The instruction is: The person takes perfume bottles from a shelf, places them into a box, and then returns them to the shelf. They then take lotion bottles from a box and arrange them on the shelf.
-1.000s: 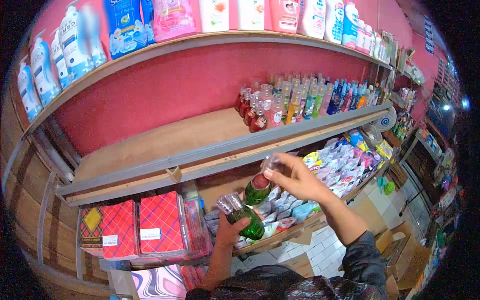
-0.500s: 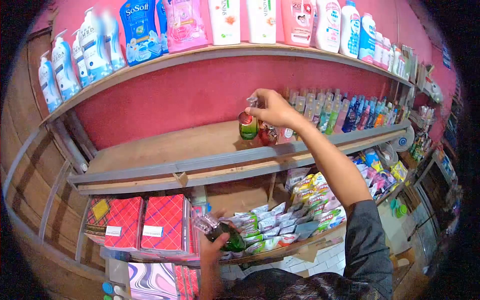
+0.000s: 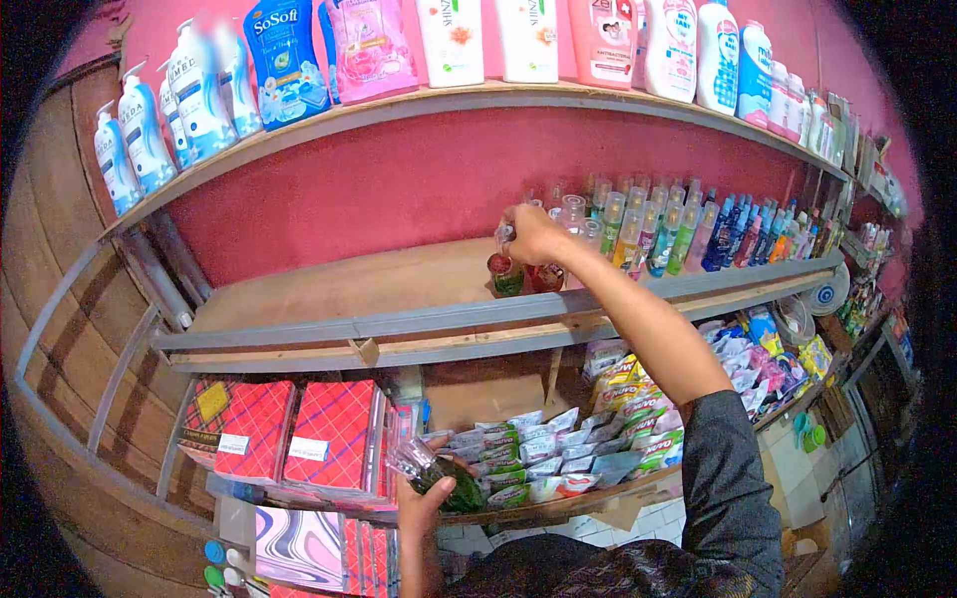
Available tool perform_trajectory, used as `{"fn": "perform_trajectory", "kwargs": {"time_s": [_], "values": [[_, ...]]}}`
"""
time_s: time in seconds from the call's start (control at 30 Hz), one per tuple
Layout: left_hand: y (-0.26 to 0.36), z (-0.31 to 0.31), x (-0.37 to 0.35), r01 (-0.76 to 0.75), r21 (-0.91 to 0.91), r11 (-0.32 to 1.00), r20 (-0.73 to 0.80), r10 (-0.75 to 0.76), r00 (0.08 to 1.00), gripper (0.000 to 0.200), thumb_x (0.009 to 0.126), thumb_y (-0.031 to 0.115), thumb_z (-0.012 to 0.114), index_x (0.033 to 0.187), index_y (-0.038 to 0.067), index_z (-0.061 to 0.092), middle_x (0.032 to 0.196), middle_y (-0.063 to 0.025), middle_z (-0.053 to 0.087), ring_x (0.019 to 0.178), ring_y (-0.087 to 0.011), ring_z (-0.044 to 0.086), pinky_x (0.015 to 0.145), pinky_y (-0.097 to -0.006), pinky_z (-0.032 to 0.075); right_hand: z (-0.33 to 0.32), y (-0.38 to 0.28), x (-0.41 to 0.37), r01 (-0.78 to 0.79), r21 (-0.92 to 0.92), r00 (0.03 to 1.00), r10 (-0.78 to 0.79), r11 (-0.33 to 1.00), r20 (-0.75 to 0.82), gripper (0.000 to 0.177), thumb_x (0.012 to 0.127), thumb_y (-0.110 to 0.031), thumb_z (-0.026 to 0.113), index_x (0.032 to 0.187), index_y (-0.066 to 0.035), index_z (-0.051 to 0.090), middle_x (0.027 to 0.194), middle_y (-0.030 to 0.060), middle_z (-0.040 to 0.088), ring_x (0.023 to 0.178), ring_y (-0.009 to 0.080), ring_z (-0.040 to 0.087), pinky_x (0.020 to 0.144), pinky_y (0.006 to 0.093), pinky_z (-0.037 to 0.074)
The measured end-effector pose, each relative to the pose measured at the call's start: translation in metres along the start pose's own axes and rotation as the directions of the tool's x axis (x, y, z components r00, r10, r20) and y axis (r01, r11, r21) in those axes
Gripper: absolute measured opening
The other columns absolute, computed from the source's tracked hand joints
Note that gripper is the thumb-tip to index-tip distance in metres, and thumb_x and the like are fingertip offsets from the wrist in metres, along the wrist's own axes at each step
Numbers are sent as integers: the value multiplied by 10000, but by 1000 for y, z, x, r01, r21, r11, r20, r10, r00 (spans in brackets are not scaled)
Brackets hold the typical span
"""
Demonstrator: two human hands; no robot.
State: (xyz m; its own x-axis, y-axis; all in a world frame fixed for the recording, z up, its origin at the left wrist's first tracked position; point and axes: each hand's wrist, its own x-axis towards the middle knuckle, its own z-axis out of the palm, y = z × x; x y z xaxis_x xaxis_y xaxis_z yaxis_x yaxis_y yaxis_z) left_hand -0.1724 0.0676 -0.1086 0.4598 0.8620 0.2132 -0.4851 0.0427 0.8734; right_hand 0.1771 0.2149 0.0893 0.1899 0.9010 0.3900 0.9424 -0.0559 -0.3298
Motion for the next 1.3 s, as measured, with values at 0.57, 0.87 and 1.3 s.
{"fn": "perform_trajectory", "kwargs": {"time_s": [0.57,0.87,1.3], "values": [[-5,-1,6,15,33,999,-5,-15,1000,690,724,197,800,1268,-63,465,938,-158,676,873,-286,688,831,-407,531,14,10,-4,23,42,999,-22,999,-25,267,693,-125,782,883,23,668,858,221,693,840,328,682,759,417,520],[-9,-4,13,19,15,1000,47,-19,999,640,738,150,783,1261,-48,471,939,-157,676,885,-274,683,813,-391,527,10,2,-11,-5,47,1000,6,999,-22,257,712,-130,776,890,17,663,881,215,695,856,330,677,771,414,515],[-3,3,25,-18,46,999,38,16,999,601,739,68,785,1255,-26,492,980,-142,669,898,-291,686,817,-404,542,2,-7,-11,-18,-9,997,18,1000,75,312,707,-141,779,946,13,650,924,220,690,902,329,675,787,408,520]]}}
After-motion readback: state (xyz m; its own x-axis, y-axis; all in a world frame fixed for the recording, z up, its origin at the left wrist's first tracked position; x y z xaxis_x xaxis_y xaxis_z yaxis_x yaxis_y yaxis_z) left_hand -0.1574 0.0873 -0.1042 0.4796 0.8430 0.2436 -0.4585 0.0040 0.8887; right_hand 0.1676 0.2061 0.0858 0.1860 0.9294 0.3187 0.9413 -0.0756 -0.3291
